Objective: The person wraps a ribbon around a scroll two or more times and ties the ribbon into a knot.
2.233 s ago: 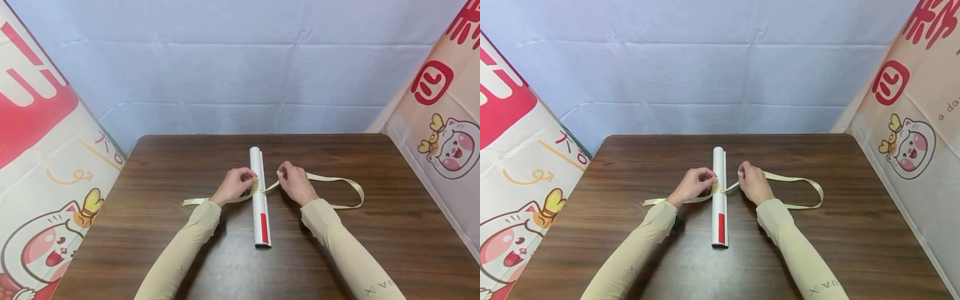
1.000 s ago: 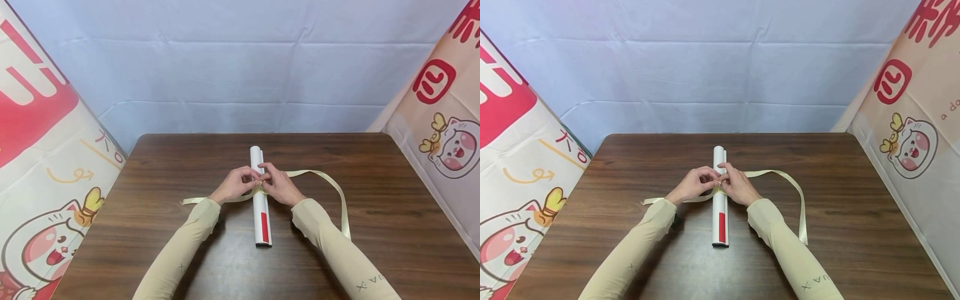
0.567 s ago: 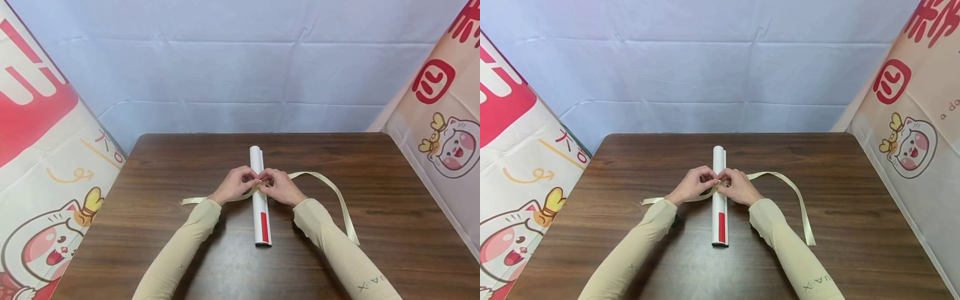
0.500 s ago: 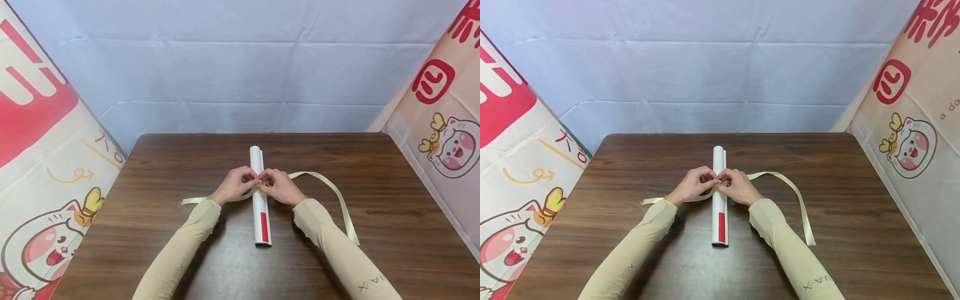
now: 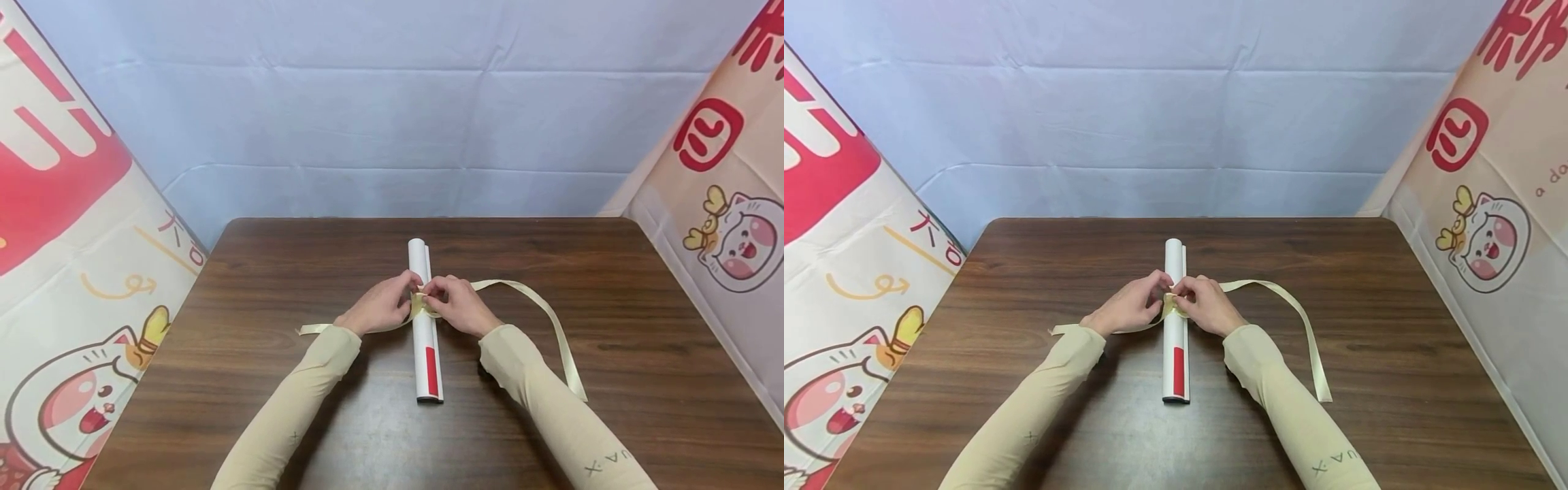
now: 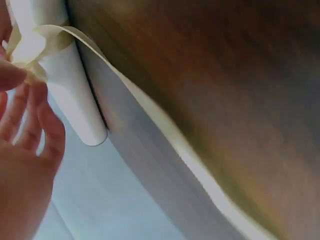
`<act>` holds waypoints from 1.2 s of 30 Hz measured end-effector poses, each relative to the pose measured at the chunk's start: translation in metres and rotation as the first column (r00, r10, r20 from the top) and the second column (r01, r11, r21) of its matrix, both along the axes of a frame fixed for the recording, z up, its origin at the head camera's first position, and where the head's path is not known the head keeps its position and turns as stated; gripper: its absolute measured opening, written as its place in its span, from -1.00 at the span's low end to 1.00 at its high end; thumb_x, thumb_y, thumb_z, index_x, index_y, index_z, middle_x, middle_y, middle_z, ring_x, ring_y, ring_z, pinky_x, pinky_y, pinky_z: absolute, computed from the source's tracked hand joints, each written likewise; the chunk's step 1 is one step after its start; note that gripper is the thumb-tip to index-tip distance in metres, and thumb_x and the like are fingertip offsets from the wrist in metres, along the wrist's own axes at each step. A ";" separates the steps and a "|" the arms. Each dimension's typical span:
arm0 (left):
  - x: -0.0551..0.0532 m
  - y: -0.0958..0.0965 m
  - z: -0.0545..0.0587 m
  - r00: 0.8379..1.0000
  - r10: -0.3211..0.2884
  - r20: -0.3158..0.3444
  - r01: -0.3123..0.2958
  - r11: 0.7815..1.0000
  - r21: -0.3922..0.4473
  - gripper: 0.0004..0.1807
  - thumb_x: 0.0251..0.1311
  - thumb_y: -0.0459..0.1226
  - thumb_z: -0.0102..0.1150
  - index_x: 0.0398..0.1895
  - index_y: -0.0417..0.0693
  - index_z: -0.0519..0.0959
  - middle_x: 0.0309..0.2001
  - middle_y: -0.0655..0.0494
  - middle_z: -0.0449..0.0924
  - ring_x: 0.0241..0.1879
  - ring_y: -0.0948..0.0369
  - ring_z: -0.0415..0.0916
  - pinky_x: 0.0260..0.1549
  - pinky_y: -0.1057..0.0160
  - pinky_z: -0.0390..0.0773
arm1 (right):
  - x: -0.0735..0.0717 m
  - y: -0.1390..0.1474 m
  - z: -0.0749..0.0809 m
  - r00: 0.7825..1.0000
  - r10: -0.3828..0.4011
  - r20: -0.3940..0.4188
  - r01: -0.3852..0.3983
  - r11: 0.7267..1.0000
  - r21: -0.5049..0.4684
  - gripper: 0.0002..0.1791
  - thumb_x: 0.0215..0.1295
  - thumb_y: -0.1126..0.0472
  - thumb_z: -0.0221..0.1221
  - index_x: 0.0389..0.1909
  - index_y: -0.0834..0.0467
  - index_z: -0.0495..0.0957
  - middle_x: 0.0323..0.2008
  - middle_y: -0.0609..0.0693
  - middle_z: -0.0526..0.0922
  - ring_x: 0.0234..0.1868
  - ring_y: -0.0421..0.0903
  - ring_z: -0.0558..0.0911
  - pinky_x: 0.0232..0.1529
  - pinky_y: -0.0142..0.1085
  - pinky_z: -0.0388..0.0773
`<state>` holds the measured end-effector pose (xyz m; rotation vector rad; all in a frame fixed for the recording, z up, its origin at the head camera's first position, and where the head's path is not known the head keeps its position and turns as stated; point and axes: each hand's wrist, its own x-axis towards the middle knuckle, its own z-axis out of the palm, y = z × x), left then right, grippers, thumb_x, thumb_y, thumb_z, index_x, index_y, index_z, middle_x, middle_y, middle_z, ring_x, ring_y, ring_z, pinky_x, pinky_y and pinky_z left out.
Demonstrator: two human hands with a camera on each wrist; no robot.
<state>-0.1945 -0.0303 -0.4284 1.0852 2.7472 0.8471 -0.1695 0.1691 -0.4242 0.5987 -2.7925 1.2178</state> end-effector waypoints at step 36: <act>0.016 -0.055 0.021 0.911 -0.110 -0.398 -0.064 0.915 -0.398 -0.86 0.04 -0.24 0.23 -0.57 0.11 0.47 -0.60 0.33 0.37 -0.42 0.21 0.32 -0.42 0.25 0.36 | -0.001 0.002 0.000 0.999 0.042 -0.034 -0.041 0.999 0.026 -0.95 0.22 0.31 0.22 -0.32 0.13 0.63 -0.45 -0.07 0.60 -0.38 -0.21 0.44 -0.32 -0.36 0.39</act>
